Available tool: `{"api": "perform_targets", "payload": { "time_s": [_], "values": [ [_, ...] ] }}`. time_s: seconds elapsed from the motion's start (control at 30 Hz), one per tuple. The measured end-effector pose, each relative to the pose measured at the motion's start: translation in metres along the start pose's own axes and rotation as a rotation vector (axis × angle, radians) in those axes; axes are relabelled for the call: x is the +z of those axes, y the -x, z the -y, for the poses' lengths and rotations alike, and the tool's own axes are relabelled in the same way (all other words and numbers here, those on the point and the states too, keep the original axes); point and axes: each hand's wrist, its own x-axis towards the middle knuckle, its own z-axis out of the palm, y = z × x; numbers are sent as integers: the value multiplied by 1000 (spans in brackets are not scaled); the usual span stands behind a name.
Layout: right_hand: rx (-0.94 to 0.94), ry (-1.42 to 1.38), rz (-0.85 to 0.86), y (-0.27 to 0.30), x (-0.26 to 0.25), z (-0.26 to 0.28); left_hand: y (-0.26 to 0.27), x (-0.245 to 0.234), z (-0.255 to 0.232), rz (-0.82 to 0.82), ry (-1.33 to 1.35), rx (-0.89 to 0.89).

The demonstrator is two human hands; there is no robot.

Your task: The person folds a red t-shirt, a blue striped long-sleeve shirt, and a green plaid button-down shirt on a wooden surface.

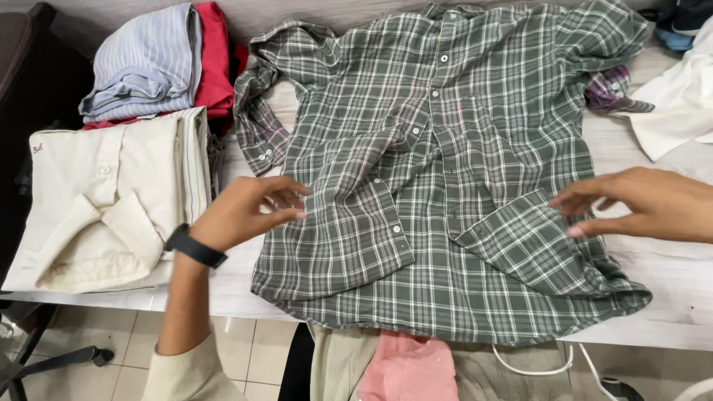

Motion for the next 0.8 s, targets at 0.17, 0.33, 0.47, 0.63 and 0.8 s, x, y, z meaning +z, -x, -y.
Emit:
{"api": "perform_targets", "payload": {
  "time_s": [0.17,0.33,0.47,0.63,0.8],
  "values": [
    [-492,-184,-336,-7,-2,89,-61,73,-49,181,53,342],
    [-530,9,-406,-15,11,115,-71,128,-48,147,-257,420],
    [-234,-89,-203,4,-11,96,-66,117,-54,180,-224,403],
    [-353,-234,-205,28,-17,79,-43,68,-83,310,169,510],
    [-930,-380,92,27,-3,113,-39,91,-100,733,443,569]
  ]
}}
